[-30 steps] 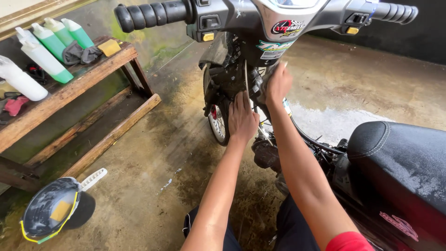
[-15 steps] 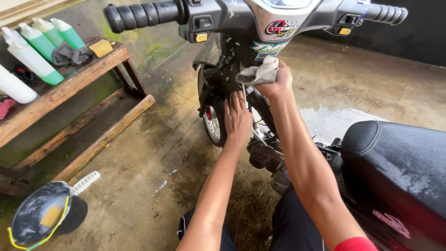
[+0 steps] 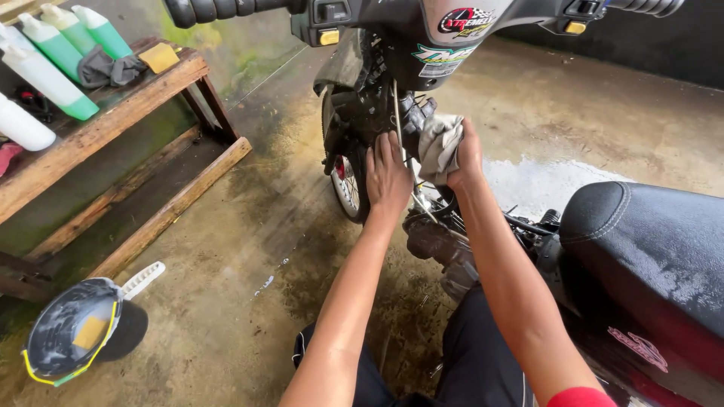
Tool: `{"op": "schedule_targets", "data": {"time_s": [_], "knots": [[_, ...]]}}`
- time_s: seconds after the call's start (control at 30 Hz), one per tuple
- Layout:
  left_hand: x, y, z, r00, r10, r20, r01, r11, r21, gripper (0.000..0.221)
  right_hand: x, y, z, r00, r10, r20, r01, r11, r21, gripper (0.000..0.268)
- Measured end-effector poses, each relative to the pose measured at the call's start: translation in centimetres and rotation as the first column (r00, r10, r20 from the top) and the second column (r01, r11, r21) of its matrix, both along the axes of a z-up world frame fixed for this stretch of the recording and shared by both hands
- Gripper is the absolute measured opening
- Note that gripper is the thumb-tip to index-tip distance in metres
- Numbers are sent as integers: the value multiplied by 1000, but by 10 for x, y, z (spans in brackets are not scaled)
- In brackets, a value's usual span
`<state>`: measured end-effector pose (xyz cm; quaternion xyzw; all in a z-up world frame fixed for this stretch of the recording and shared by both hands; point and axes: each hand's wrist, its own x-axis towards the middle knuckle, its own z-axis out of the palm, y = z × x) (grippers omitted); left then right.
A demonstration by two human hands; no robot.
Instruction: The person wipes the front fork, handlebars, and front fender of a motorcycle with a white cloth. They then move to the front fairing and headlight area, wiping the surfaces. Finally, the person wipes the motorcycle seat with the cloth.
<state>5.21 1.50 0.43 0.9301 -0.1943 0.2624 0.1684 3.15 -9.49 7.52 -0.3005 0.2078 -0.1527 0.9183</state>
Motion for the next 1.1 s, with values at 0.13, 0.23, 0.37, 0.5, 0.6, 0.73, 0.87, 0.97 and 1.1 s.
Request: {"op": "schedule_targets", "data": {"time_s": [0.13, 0.23, 0.37, 0.5, 0.6, 0.73, 0.87, 0.97, 1.1], "knots": [[2, -2, -1, 991, 38, 129, -43, 999, 31, 70, 73, -75, -33, 988, 52, 146, -55, 998, 21, 51], [-5, 0, 2, 998, 7, 56, -8, 1000, 20, 66, 58, -69, -39, 991, 23, 133, -15, 998, -59, 53], [2, -1, -4, 998, 22, 62, -23, 1000, 13, 70, 48, -49, -33, 988, -36, 148, 71, 968, -241, 57], [-3, 2, 5, 1000, 16, 26, -17, 999, 37, 68, 26, -28, -39, 984, -116, 137, 162, 903, -397, 62], [-3, 6, 6, 999, -36, -8, 36, 999, -5, 68, 45, -22, 2, 968, -247, -52, 193, 855, -481, 75], [11, 12, -13, 992, -96, 85, 101, 993, -60, 71, 36, 14, -8, 899, -242, 365, 398, 103, -912, 18], [11, 13, -1, 981, -119, 153, 141, 980, -144, 70, 53, 11, -31, 970, -183, 160, -14, -699, -715, 56], [13, 4, -14, 991, -84, 100, 97, 987, -125, 73, 51, -3, -47, 952, -101, 288, 115, -755, -645, 48], [18, 1, -23, 995, -53, 85, 59, 996, -65, 76, 55, -29, -81, 908, 16, 418, 271, -783, -560, 16]]}}
